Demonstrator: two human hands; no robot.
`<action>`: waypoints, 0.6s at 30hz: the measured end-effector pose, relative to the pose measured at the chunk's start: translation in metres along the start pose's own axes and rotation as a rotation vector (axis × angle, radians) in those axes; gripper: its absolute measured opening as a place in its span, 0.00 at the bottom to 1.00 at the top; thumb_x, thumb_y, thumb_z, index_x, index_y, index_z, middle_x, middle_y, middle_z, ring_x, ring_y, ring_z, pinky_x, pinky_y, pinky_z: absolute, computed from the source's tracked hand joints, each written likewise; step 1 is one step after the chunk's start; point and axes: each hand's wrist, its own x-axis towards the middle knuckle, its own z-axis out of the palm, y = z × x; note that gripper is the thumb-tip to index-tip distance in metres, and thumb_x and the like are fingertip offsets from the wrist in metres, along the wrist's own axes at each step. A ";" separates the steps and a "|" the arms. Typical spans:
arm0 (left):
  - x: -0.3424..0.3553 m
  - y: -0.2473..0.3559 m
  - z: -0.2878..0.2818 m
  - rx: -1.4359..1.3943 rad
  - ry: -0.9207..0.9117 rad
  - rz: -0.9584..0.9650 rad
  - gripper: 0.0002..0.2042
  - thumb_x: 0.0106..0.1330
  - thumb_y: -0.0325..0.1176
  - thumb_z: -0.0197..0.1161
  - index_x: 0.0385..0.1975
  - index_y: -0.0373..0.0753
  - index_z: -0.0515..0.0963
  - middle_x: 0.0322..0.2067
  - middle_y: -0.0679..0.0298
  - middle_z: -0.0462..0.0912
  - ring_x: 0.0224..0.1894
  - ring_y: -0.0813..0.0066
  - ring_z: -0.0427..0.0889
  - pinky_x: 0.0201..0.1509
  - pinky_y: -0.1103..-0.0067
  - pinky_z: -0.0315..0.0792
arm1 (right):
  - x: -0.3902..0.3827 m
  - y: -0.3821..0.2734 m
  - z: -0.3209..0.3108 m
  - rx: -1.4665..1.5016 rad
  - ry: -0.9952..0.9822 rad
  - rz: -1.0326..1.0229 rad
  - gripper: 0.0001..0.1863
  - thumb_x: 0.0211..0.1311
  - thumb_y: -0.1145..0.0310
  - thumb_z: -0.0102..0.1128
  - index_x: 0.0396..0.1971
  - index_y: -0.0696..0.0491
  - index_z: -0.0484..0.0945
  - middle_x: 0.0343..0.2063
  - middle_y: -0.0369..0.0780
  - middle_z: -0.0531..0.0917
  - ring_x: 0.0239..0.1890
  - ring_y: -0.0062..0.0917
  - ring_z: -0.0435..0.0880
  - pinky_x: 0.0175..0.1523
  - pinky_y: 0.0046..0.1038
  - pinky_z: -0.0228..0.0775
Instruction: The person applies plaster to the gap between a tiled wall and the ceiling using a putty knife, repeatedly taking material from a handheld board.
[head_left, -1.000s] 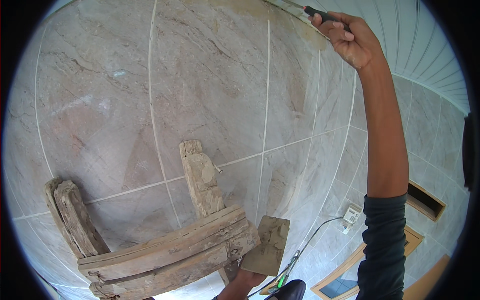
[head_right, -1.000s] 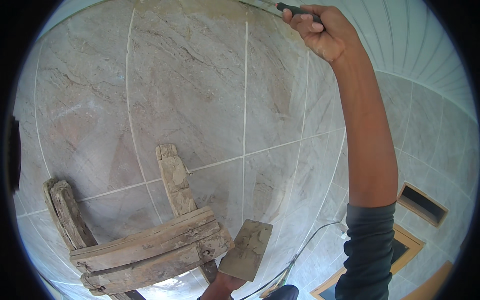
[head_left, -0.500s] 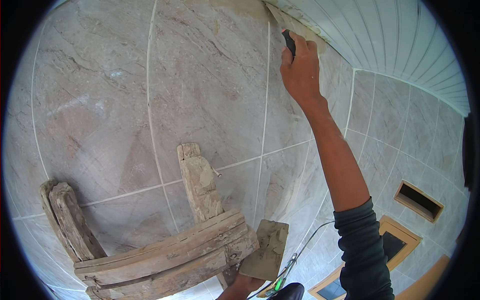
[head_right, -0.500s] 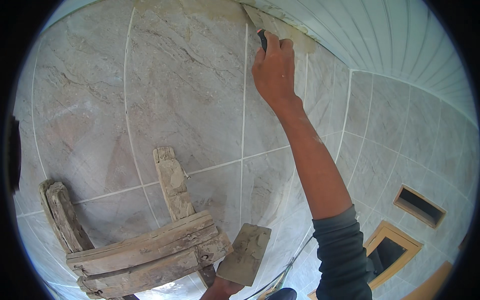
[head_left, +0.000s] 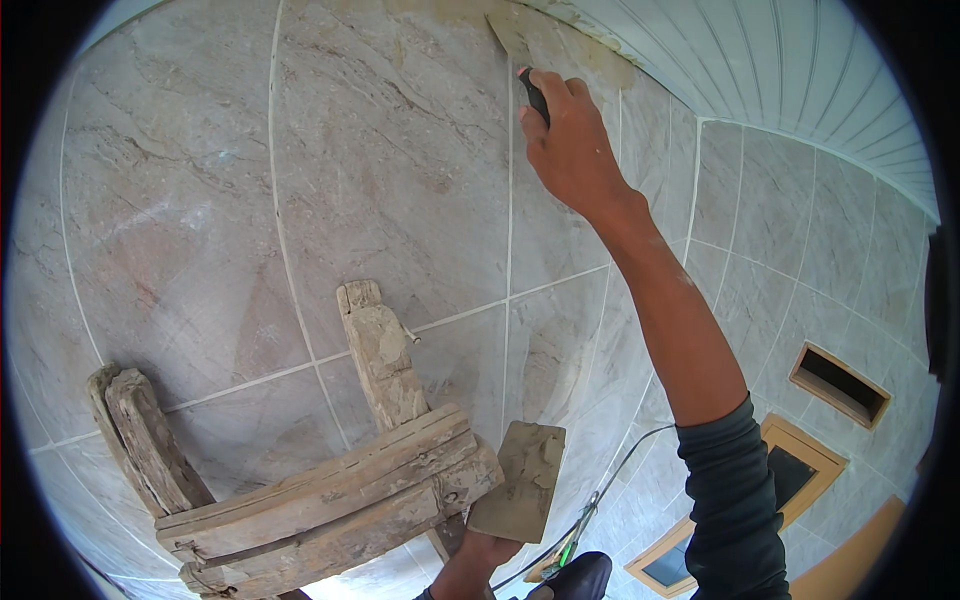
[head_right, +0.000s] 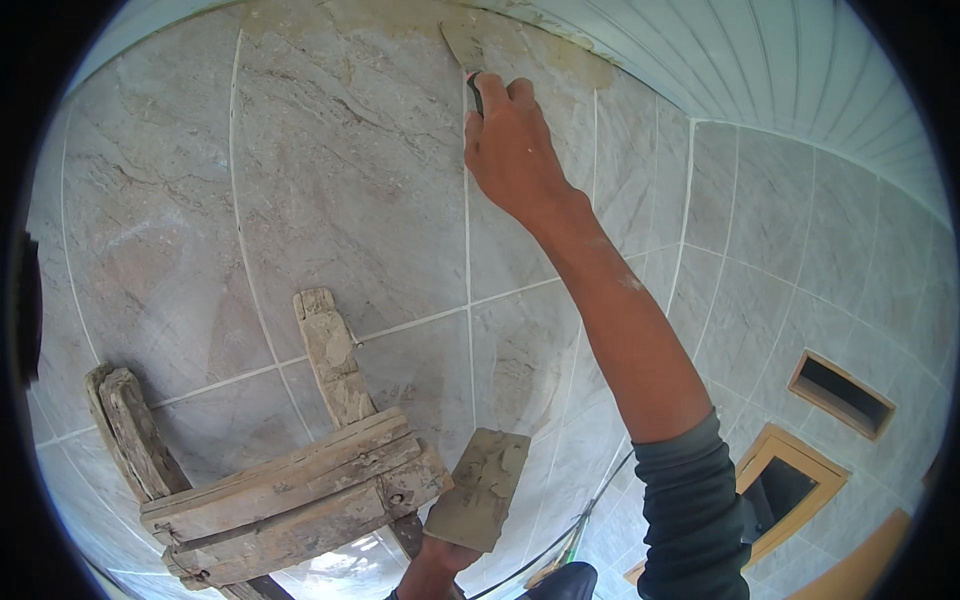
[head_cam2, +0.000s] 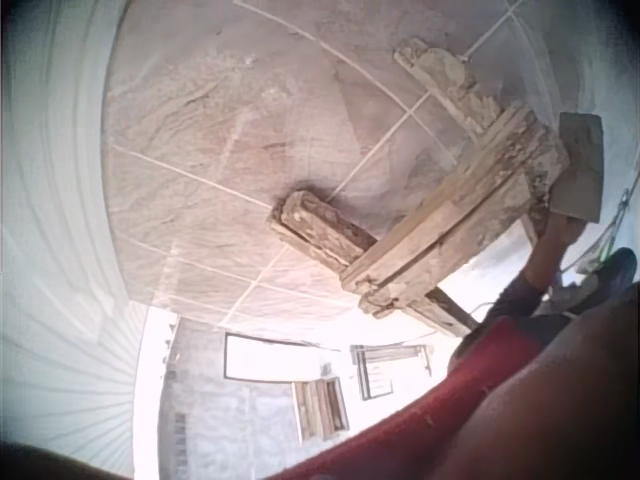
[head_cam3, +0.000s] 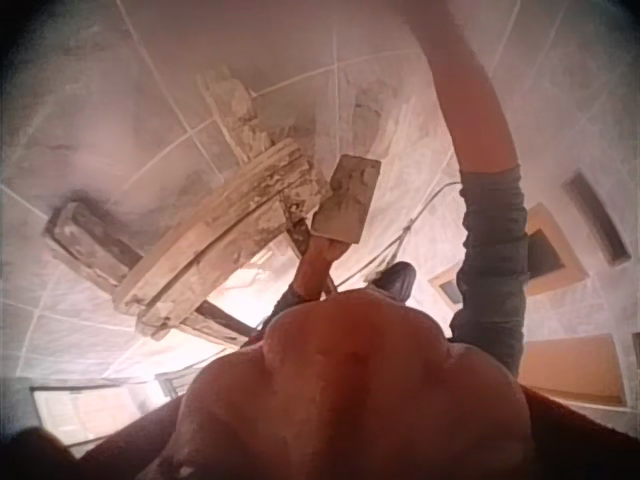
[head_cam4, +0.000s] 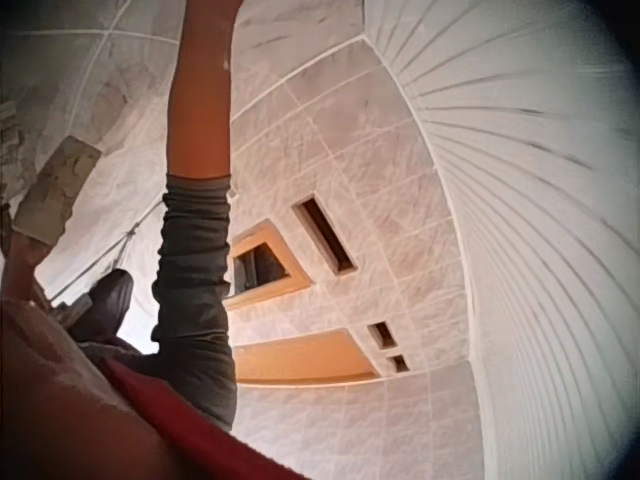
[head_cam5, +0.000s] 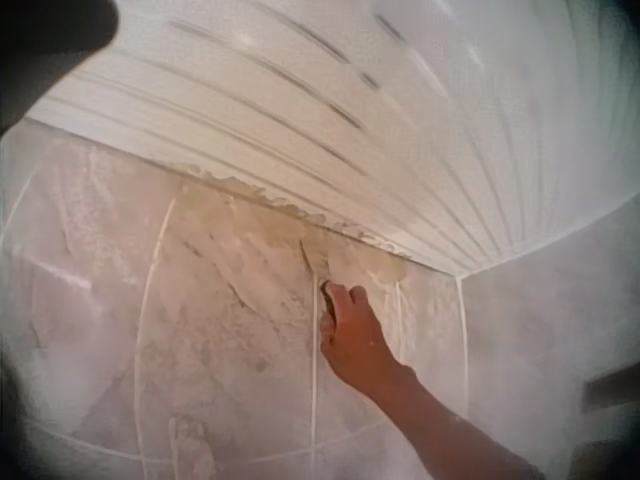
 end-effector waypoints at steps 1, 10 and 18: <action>0.001 0.001 0.000 0.033 -0.052 0.000 0.19 0.69 0.42 0.49 0.55 0.39 0.69 0.53 0.59 0.75 0.55 0.65 0.74 0.59 0.70 0.69 | -0.008 -0.001 -0.013 -0.001 0.003 0.006 0.20 0.62 0.74 0.53 0.53 0.60 0.66 0.40 0.55 0.70 0.40 0.47 0.75 0.44 0.40 0.69; 0.010 -0.005 0.025 0.068 0.210 0.112 0.21 0.67 0.43 0.50 0.55 0.37 0.69 0.50 0.50 0.75 0.46 0.52 0.79 0.35 0.65 0.82 | -0.176 -0.026 -0.145 0.766 -0.217 0.595 0.18 0.69 0.65 0.51 0.53 0.58 0.73 0.32 0.40 0.79 0.27 0.17 0.72 0.31 0.20 0.63; 0.027 -0.026 0.043 0.103 0.105 0.008 0.21 0.65 0.41 0.53 0.53 0.33 0.68 0.44 0.51 0.74 0.34 0.67 0.72 0.25 0.76 0.76 | -0.329 -0.050 -0.180 1.504 -0.039 1.325 0.24 0.71 0.62 0.46 0.54 0.69 0.65 0.29 0.46 0.77 0.16 0.14 0.70 0.17 0.10 0.59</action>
